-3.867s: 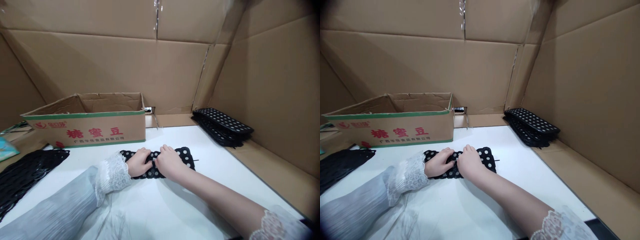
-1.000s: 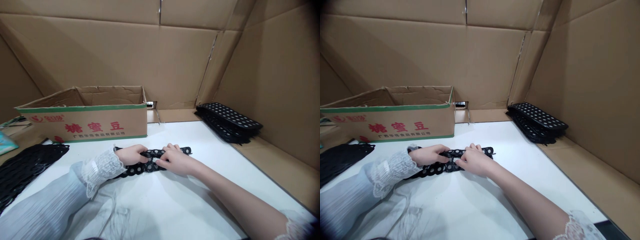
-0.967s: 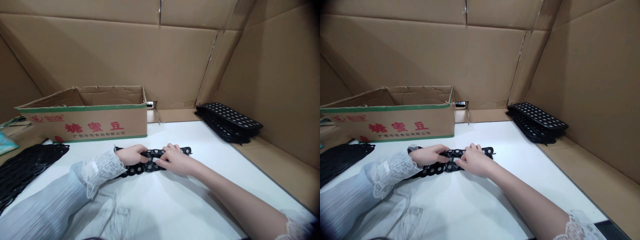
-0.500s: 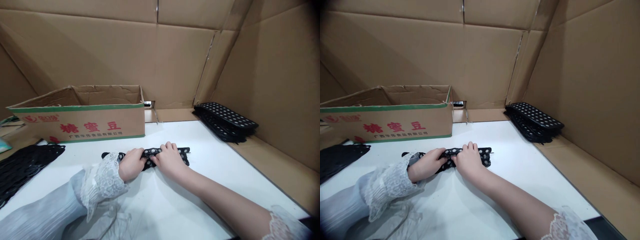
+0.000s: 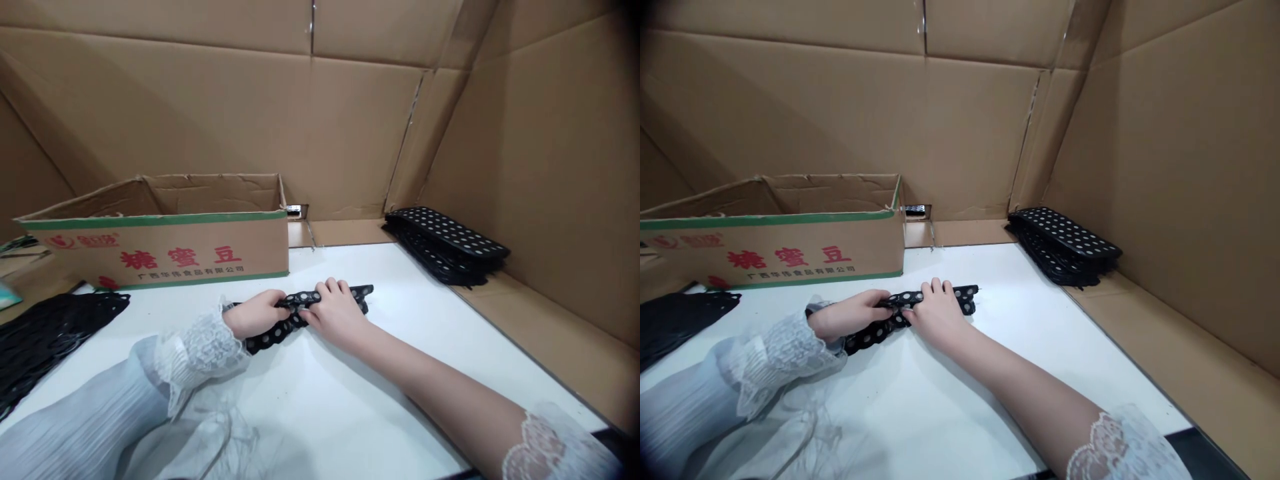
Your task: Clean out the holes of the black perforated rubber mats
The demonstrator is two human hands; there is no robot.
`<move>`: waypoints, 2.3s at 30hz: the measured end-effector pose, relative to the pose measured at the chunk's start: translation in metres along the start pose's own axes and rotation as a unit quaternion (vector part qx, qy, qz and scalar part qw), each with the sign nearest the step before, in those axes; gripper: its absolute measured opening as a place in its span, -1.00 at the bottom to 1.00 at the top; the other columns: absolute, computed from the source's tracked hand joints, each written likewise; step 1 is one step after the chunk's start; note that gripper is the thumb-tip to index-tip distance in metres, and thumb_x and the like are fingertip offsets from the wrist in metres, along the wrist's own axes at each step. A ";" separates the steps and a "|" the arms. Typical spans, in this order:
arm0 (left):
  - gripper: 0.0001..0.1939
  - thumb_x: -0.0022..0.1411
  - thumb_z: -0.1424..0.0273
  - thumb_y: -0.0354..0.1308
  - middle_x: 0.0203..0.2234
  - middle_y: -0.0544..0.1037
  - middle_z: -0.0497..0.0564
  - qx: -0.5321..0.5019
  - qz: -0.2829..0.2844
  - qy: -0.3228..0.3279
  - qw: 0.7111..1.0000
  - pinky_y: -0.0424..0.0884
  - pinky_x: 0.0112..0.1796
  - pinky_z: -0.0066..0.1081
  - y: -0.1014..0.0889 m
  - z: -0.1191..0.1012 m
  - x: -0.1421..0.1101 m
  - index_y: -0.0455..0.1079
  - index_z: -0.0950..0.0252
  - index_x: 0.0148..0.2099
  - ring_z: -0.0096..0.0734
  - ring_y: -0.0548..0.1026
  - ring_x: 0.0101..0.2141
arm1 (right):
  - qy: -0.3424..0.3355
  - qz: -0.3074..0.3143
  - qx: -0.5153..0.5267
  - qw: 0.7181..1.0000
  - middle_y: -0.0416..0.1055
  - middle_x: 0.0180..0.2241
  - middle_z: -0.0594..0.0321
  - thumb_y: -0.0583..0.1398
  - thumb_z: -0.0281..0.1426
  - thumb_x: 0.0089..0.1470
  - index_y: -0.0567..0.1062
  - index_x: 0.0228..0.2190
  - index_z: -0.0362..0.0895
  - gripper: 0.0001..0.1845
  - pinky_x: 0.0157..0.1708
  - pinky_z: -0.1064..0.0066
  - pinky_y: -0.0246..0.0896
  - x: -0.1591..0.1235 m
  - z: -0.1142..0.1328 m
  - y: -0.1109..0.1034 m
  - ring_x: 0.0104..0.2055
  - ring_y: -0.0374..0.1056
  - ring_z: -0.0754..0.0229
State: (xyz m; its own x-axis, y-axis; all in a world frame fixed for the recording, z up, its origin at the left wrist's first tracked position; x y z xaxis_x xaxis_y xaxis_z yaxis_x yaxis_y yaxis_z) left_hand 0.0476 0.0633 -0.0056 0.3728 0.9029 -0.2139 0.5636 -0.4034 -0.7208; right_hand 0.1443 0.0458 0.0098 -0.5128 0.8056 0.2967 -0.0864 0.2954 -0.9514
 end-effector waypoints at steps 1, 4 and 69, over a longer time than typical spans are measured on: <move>-0.74 -0.02 0.31 -0.07 -0.46 0.43 -0.01 -0.007 0.009 -0.006 1.000 0.26 -0.42 -0.43 -0.001 0.002 0.002 0.28 0.36 -0.31 -0.33 0.37 -0.42 | -0.020 0.003 0.010 1.000 0.27 -0.33 0.05 -0.06 -0.20 0.09 0.51 -0.50 -0.18 -0.54 -0.21 0.22 -0.09 -0.001 0.001 -0.002 -0.19 0.06 0.05; -0.75 -0.03 0.33 -0.05 -0.43 0.44 -0.01 -0.002 0.021 0.004 1.000 0.27 -0.37 -0.42 -0.004 0.004 0.007 0.30 0.37 -0.31 -0.31 0.38 -0.38 | -0.079 0.003 0.046 0.996 0.25 -0.25 0.05 -0.04 -0.21 0.08 0.50 -0.51 -0.18 -0.57 -0.16 0.24 -0.08 -0.005 0.001 -0.010 -0.16 0.07 0.09; -0.84 0.17 0.47 -0.18 -0.36 0.31 0.02 0.082 0.002 0.350 0.933 0.22 -0.20 -0.43 0.000 -0.016 -0.002 0.22 0.33 -0.33 -0.43 0.28 -0.31 | 0.117 -0.080 0.561 0.816 0.40 -0.43 0.24 -0.04 -0.24 0.08 0.31 -0.11 -0.10 -0.63 -0.38 0.45 0.22 -0.009 -0.031 -0.001 -0.42 0.31 0.31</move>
State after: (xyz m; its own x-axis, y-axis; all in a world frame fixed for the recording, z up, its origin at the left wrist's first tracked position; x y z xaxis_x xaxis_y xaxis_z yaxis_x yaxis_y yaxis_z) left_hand 0.0587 0.0593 0.0058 0.7967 0.5612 0.2245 0.4620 -0.3259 -0.8248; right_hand 0.1755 0.0537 0.0104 -0.2526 0.9171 0.3083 -0.9308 -0.1433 -0.3363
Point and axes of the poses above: each hand's wrist, its own x-axis towards the middle knuckle, its own y-axis out of the palm, z = x × y, the point moved 8 cm from there along x, towards the middle knuckle
